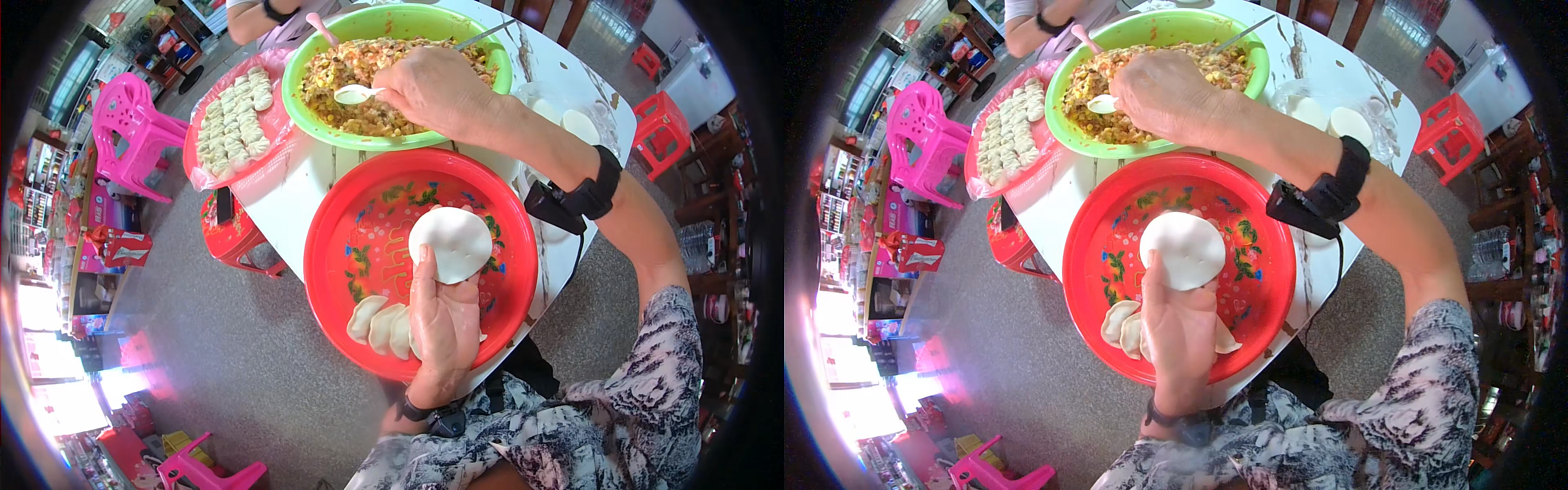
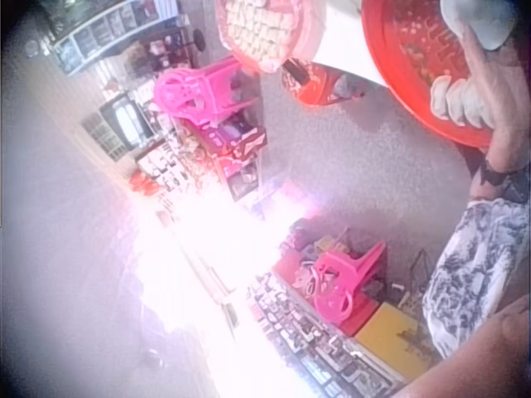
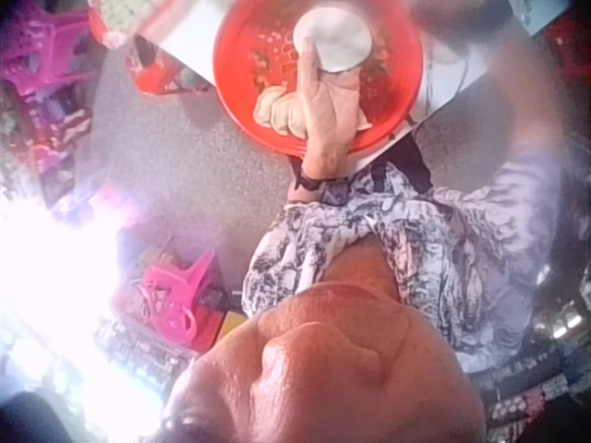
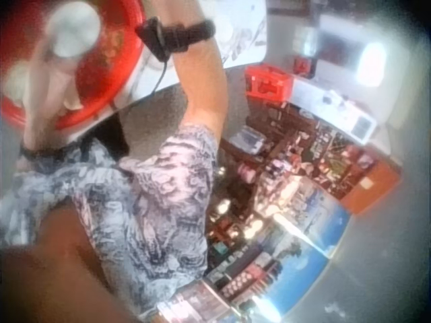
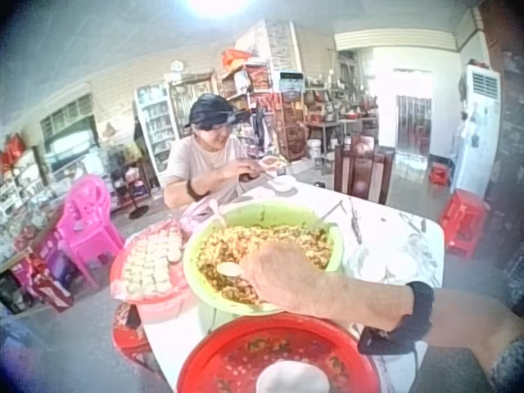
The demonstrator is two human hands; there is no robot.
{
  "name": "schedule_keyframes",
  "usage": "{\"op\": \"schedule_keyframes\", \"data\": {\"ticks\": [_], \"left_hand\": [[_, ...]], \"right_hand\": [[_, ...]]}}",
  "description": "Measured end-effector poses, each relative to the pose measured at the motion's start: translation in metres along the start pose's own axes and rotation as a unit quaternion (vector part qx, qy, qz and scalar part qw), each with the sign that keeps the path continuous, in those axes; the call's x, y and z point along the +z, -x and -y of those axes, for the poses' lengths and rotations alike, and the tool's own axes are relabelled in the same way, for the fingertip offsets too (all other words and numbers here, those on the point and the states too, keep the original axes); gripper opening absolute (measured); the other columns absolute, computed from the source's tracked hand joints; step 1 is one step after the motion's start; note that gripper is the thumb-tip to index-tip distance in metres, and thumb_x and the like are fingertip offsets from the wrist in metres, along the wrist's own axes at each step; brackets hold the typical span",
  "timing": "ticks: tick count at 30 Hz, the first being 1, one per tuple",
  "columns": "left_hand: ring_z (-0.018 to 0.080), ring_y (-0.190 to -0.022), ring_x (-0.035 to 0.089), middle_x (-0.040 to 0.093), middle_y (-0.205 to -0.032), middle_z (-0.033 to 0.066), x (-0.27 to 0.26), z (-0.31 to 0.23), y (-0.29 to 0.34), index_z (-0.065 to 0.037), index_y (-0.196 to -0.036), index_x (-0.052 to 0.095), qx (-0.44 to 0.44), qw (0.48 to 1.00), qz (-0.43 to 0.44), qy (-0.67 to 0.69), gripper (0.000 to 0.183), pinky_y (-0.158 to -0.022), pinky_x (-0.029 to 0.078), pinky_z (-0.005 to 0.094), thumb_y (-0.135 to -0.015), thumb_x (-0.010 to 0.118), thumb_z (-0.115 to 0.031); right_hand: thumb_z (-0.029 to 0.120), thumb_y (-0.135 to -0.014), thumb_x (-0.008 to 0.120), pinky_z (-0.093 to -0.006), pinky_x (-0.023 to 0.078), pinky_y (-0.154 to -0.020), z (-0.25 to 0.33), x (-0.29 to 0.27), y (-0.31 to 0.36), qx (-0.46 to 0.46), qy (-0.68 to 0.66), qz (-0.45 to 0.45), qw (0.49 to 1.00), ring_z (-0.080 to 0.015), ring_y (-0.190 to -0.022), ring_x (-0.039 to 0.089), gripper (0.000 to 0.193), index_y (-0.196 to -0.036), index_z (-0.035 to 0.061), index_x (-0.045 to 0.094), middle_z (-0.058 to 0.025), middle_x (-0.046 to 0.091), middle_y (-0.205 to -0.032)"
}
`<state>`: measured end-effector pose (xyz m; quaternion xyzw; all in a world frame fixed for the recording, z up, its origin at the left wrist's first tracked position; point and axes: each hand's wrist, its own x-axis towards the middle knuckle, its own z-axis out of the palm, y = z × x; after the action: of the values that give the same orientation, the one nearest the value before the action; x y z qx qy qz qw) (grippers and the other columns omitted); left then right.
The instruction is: The person is folding dumplings and placing them on a red tray.
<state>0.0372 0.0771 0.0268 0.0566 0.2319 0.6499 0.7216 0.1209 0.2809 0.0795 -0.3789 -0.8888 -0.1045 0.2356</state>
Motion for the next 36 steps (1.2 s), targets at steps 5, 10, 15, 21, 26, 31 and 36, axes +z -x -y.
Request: {"op": "schedule_keyframes", "data": {"ticks": [5,10,15,21,26,31,36], "left_hand": [[0.0254,-0.127,0.045,0.047,-0.136,0.0122,-0.001,-0.001,-0.001,-0.002,-0.135,0.039,-0.003,1.0,0.016,0.012,0.043,-0.108,0.036,0.0424,-0.1,0.041,-0.028],[0.0253,-0.127,0.045,0.048,-0.136,0.0121,-0.001,-0.002,0.0,-0.002,-0.135,0.039,-0.002,1.0,0.003,0.014,0.043,-0.108,0.035,0.0426,-0.1,0.041,-0.027],[0.0255,-0.127,0.046,0.048,-0.135,0.012,0.0,-0.001,0.003,-0.002,-0.135,0.039,-0.004,1.0,-0.006,0.018,0.042,-0.108,0.035,0.0429,-0.1,0.042,-0.026],[0.0268,-0.127,0.046,0.047,-0.136,0.0126,-0.001,0.0,0.002,-0.001,-0.135,0.039,0.002,1.0,0.005,0.008,0.043,-0.109,0.035,0.043,-0.1,0.041,-0.027],[0.0288,-0.128,0.044,0.046,-0.137,0.0154,-0.001,-0.001,0.001,-0.001,-0.136,0.037,-0.004,1.0,0.002,0.013,0.045,-0.11,0.034,0.0423,-0.101,0.041,-0.028],[0.0303,-0.129,0.043,0.046,-0.137,0.0167,-0.001,0.0,-0.001,0.0,-0.136,0.037,-0.007,1.0,0.011,0.015,0.045,-0.11,0.034,0.0419,-0.101,0.039,-0.028],[0.0308,-0.129,0.044,0.046,-0.137,0.0168,0.001,0.002,-0.003,0.001,-0.136,0.037,-0.001,1.0,-0.002,0.011,0.045,-0.11,0.034,0.0417,-0.101,0.038,-0.028]], "right_hand": [[0.02,-0.088,0.057,-0.0431,0.049,-0.061,0.0,0.008,-0.003,-0.036,-0.047,0.022,0.998,-0.0316,-0.064,0.062,0.018,-0.078,0.0066,0.063,-0.0131,0.06,-0.063],[0.011,-0.079,0.062,-0.0435,0.05,-0.063,0.004,-0.016,0.006,-0.057,-0.058,0.075,0.994,-0.0329,-0.066,0.063,0.013,-0.07,0.0027,0.064,-0.0159,0.061,-0.064],[0.012,-0.077,0.061,-0.0442,0.049,-0.062,0.0,-0.017,0.015,-0.043,-0.09,0.068,0.993,-0.0343,-0.066,0.062,0.015,-0.067,0.0019,0.064,-0.0187,0.059,-0.063],[0.014,-0.078,0.059,-0.0395,0.042,-0.055,0.005,-0.021,0.014,0.099,-0.213,0.153,0.96,-0.0268,-0.052,0.053,0.02,-0.065,-0.0002,0.062,-0.0148,0.053,-0.056],[0.017,-0.085,0.06,-0.0295,0.031,-0.044,0.001,-0.02,0.019,0.235,-0.309,0.2,0.9,-0.0076,-0.045,0.039,0.021,-0.072,0.0015,0.064,-0.0011,0.045,-0.05],[0.016,-0.088,0.062,-0.0205,0.023,-0.039,0.002,0.001,0.023,0.374,-0.511,0.15,0.759,-0.003,-0.044,0.036,0.017,-0.086,0.0016,0.07,0.0023,0.052,-0.054],[0.017,-0.088,0.062,-0.0203,0.022,-0.038,0.005,0.006,0.012,0.417,-0.565,0.145,0.697,-0.0024,-0.044,0.035,0.018,-0.094,0.0004,0.069,0.0015,0.054,-0.059]]}}
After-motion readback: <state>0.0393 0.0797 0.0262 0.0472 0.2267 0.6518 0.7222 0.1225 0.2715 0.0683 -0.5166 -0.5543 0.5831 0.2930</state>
